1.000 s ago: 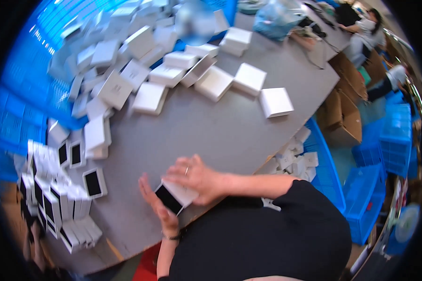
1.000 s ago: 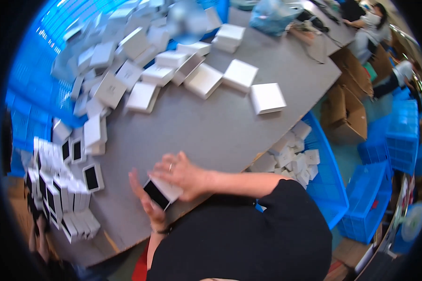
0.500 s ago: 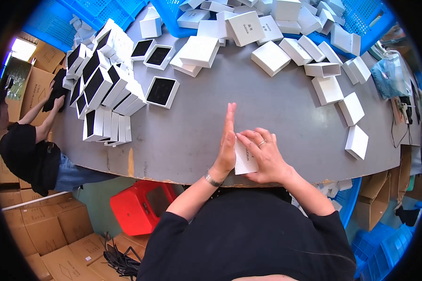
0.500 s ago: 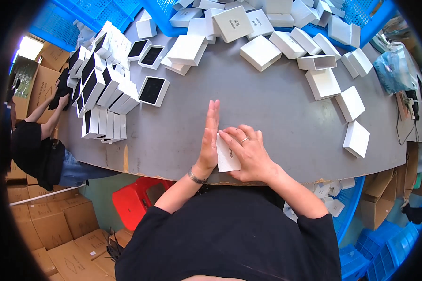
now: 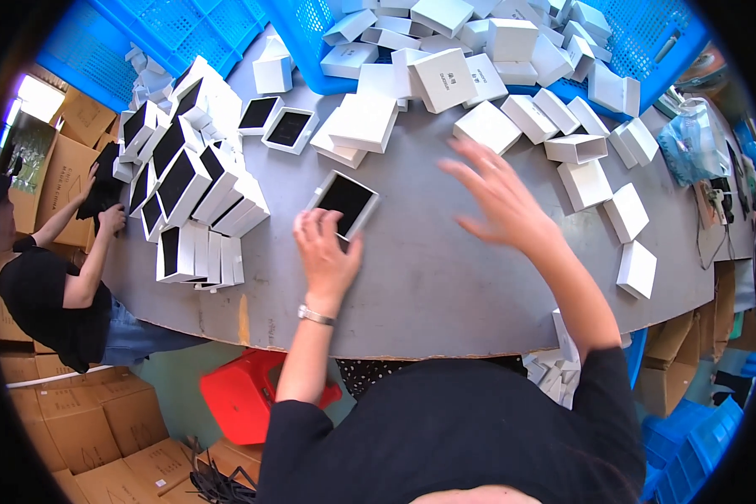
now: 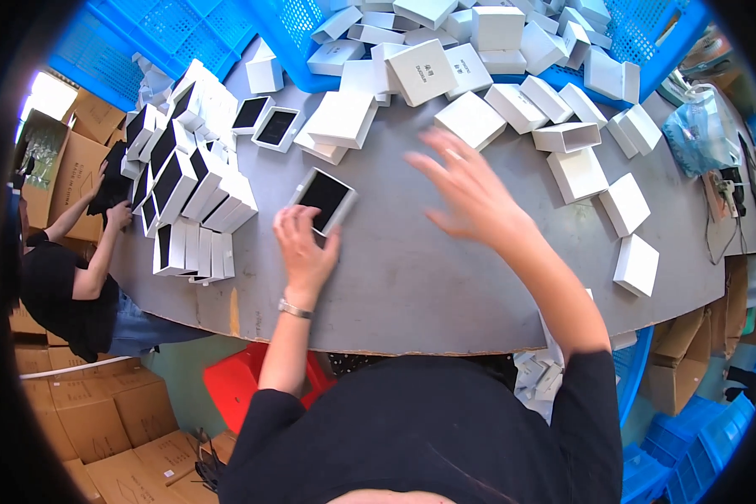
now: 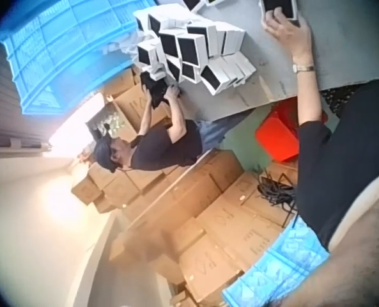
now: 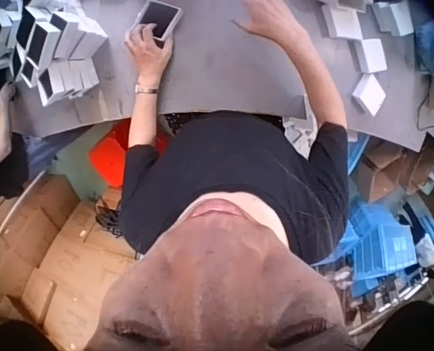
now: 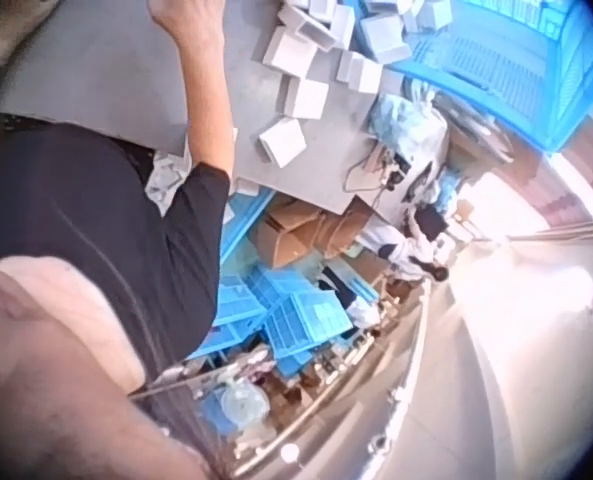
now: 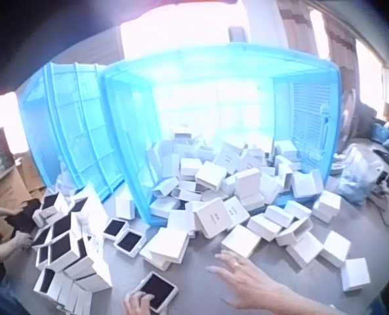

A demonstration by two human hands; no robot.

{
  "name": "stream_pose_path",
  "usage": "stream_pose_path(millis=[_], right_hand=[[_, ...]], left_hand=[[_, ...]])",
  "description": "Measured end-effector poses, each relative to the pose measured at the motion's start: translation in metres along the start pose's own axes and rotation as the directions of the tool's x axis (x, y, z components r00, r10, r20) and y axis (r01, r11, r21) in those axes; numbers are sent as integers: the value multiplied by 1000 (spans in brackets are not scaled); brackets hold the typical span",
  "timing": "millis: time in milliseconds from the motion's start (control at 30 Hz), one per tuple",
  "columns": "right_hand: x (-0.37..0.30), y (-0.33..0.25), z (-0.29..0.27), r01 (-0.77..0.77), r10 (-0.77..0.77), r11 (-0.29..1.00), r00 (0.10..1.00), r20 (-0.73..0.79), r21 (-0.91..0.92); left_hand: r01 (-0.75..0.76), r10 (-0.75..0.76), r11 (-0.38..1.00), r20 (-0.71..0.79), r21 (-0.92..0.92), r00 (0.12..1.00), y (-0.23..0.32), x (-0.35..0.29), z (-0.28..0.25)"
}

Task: Putting lids on jewelry boxes and stacking them on a workbench.

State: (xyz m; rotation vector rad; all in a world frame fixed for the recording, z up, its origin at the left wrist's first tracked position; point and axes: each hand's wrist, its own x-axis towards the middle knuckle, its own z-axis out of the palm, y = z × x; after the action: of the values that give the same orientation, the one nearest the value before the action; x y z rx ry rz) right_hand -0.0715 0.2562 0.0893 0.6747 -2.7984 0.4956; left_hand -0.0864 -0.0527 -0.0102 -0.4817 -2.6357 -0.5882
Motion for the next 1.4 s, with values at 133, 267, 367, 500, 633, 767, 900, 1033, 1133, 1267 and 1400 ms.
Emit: stream_pose_path(millis=[133, 267, 367, 500, 633, 767, 900, 1033, 1133, 1267, 1400], right_hand=[[122, 34, 76, 106, -184, 911, 970, -162, -399], [149, 46, 81, 20, -53, 982, 984, -172, -190], [94, 19, 57, -234, 315, 922, 917, -245, 310], [-8, -19, 56, -540, 611, 84, 691, 385, 837], [-64, -28, 21, -758, 220, 527, 558, 800, 384], [-54, -39, -8, 40, -145, 958, 921, 361, 284], [-9, -28, 30, 375, -386, 922, 872, 301, 96], [-3, -38, 70, 100, -120, 988, 974, 190, 114], [-8, -56, 82, 50, -79, 983, 984, 158, 177], [-10, -47, 68, 232, -308, 922, 925, 223, 311], [-29, -58, 79, 164, -214, 930, 969, 123, 328]], left_hand=[[50, -49, 997, 10, -52, 999, 41, -13, -6], [103, -103, 994, 8, -40, 995, 38, -43, -28], [217, -208, 957, 66, -191, 976, 18, -62, -34], [75, -68, 969, 40, -235, 997, -8, -32, -38], [-13, 96, 958, 274, -288, 957, -38, -1, -28], [21, 59, 946, 238, -323, 970, -30, -8, -29], [76, -17, 939, 177, -334, 984, -18, -29, -35], [171, -134, 955, 163, -241, 977, -11, -68, -54], [174, -140, 951, 148, -256, 979, 12, -86, -54], [213, -190, 934, 104, -287, 976, 6, -88, -56], [127, -77, 946, 174, -297, 982, 7, -77, -57]])
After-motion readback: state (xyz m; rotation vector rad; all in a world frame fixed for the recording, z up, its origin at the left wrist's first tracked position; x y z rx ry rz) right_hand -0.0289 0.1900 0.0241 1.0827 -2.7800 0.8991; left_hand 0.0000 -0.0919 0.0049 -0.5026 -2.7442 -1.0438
